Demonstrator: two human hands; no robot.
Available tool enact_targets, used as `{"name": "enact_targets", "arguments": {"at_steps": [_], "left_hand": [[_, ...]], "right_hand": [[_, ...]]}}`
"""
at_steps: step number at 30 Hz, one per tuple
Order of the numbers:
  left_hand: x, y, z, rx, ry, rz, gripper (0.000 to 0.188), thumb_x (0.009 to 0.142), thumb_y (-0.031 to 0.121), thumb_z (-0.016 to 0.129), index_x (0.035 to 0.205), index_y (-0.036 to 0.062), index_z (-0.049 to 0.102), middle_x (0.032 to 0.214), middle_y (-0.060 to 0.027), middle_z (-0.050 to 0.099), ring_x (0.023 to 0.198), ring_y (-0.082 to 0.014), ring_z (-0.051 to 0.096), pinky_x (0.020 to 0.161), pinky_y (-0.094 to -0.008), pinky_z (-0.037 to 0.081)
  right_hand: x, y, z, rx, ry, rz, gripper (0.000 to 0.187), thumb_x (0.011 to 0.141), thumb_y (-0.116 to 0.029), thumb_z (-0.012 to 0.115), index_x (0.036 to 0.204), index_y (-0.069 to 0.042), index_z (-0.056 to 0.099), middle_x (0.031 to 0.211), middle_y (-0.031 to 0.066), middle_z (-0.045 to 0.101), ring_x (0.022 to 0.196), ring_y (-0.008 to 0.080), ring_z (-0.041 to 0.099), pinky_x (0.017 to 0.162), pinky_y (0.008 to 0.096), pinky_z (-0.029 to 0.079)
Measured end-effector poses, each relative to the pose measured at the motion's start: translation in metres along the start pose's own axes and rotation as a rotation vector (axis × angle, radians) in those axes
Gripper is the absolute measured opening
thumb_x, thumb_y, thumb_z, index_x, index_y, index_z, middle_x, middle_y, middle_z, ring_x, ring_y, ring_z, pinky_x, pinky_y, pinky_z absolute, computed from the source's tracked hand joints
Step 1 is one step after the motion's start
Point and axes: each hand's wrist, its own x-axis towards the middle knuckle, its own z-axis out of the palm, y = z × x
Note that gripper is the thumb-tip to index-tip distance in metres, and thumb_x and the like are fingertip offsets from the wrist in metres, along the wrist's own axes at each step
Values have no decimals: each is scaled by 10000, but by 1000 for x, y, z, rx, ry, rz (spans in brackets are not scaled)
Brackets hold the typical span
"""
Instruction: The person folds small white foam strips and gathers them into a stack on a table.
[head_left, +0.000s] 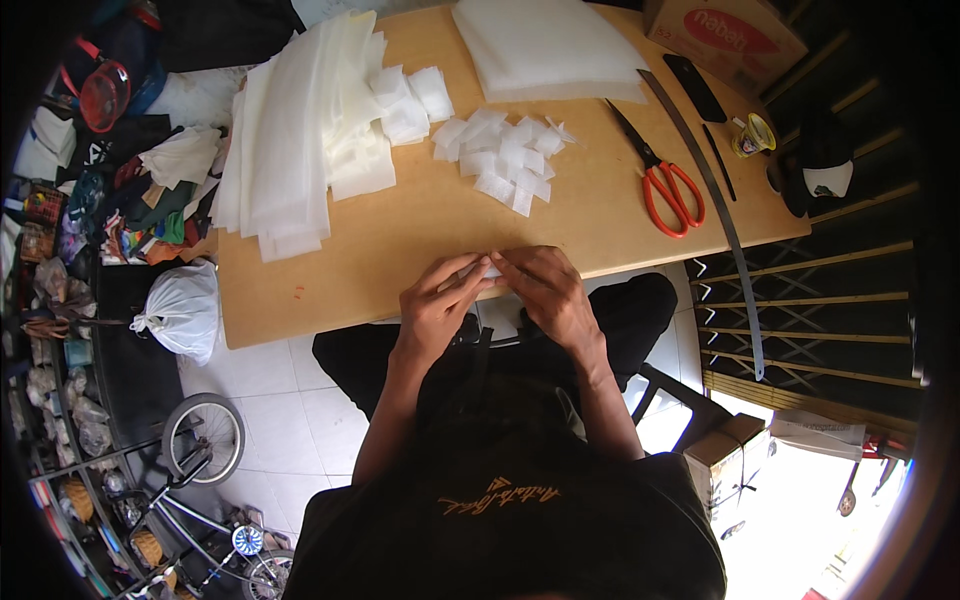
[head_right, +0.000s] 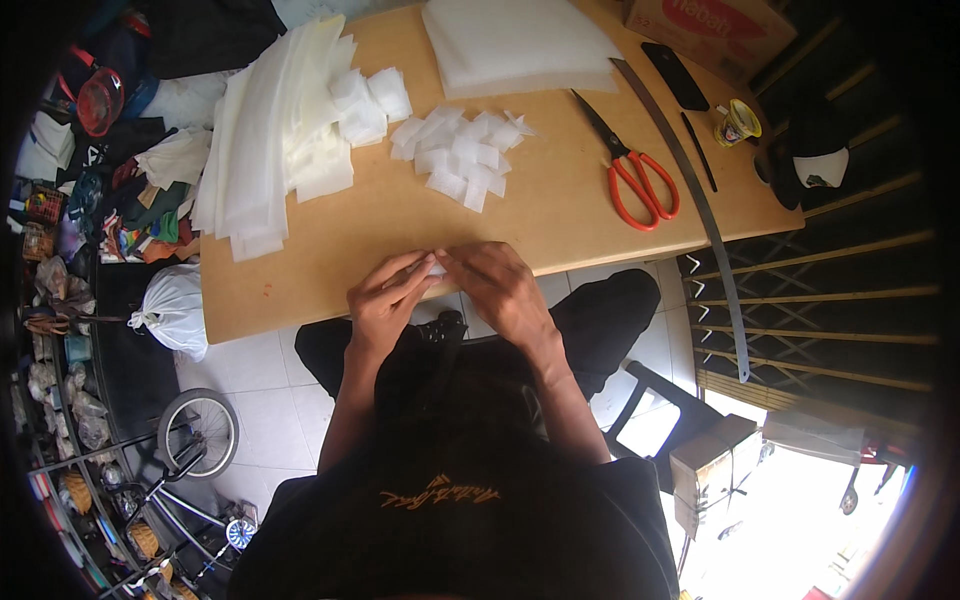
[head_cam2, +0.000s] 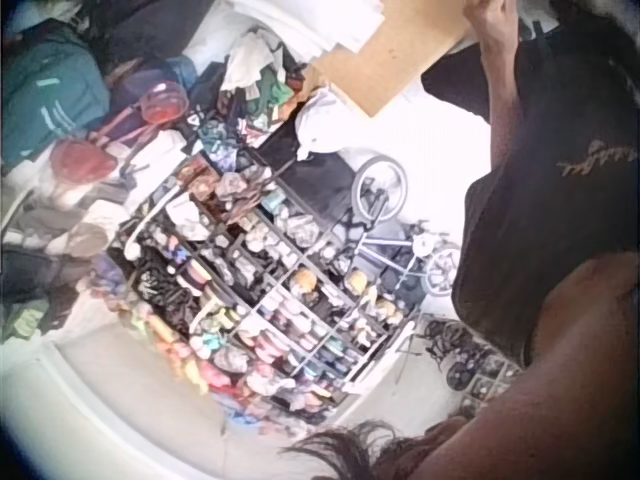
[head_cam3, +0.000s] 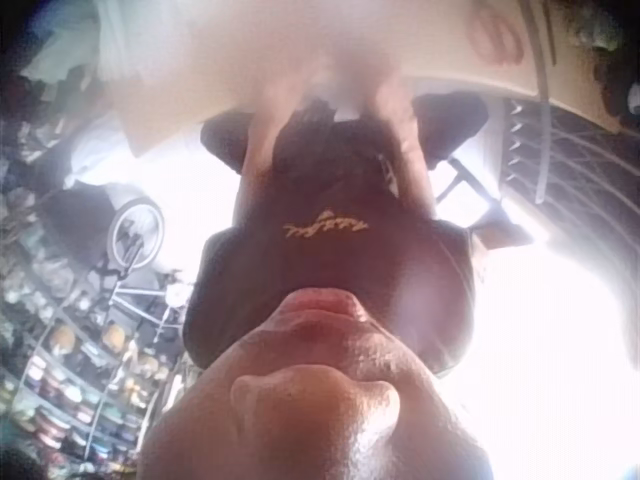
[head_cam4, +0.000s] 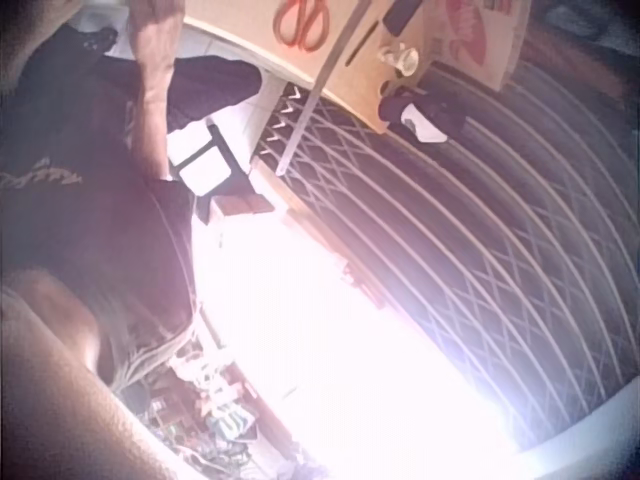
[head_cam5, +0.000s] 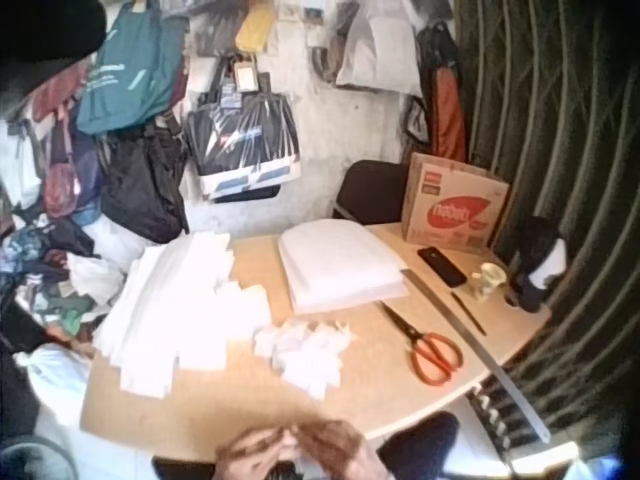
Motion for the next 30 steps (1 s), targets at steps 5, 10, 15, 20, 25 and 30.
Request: {"name": "enact_targets", "arguments": {"at_steps": [5,10,15,20,25,30], "left_hand": [[13,5,2,37,52,89,336,899,-82,762,1218,22,777,1241,-139,740,1090,-278,752,877,-361,681],[7,-3,4,44,18,29,317,900,-79,764,1205,7,775,1224,-140,744,1077,-281,752,865,-364,674],[8,-3,1,70,-24,9,296,896,-68,774,1187,-14,771,1220,-128,746,1064,-275,756,851,-362,669],[8,-2,3,46,12,35,312,881,-67,789,1186,-4,774,1198,-114,752,1034,-271,761,819,-369,659],[12,1,2,27,35,-8,297,849,-60,825,1137,4,792,1132,-116,784,1012,-254,777,832,-352,654],[31,5,5,-40,21,-66,241,831,-58,850,1064,-21,799,1060,-134,812,994,-238,785,873,-335,619]], "right_hand": [[2,5,4,-42,67,-42,618,700,22,771,1315,-37,750,1205,104,735,1047,287,697,928,409,570],[-1,9,9,-73,59,-22,595,729,-1,779,1322,-32,742,1231,105,737,1089,293,702,948,421,566],[2,6,7,-103,63,-41,563,762,-15,762,1324,-35,742,1256,106,730,1105,294,699,955,427,566],[-1,5,9,-100,44,-15,572,753,6,755,1322,-43,746,1238,101,726,1095,291,695,933,412,572],[-1,8,10,-60,59,6,567,732,11,769,1297,-42,754,1157,100,720,1022,296,691,894,419,577],[6,18,2,-7,71,74,475,770,2,791,1241,-43,763,1130,122,716,979,330,682,888,429,573]]}}
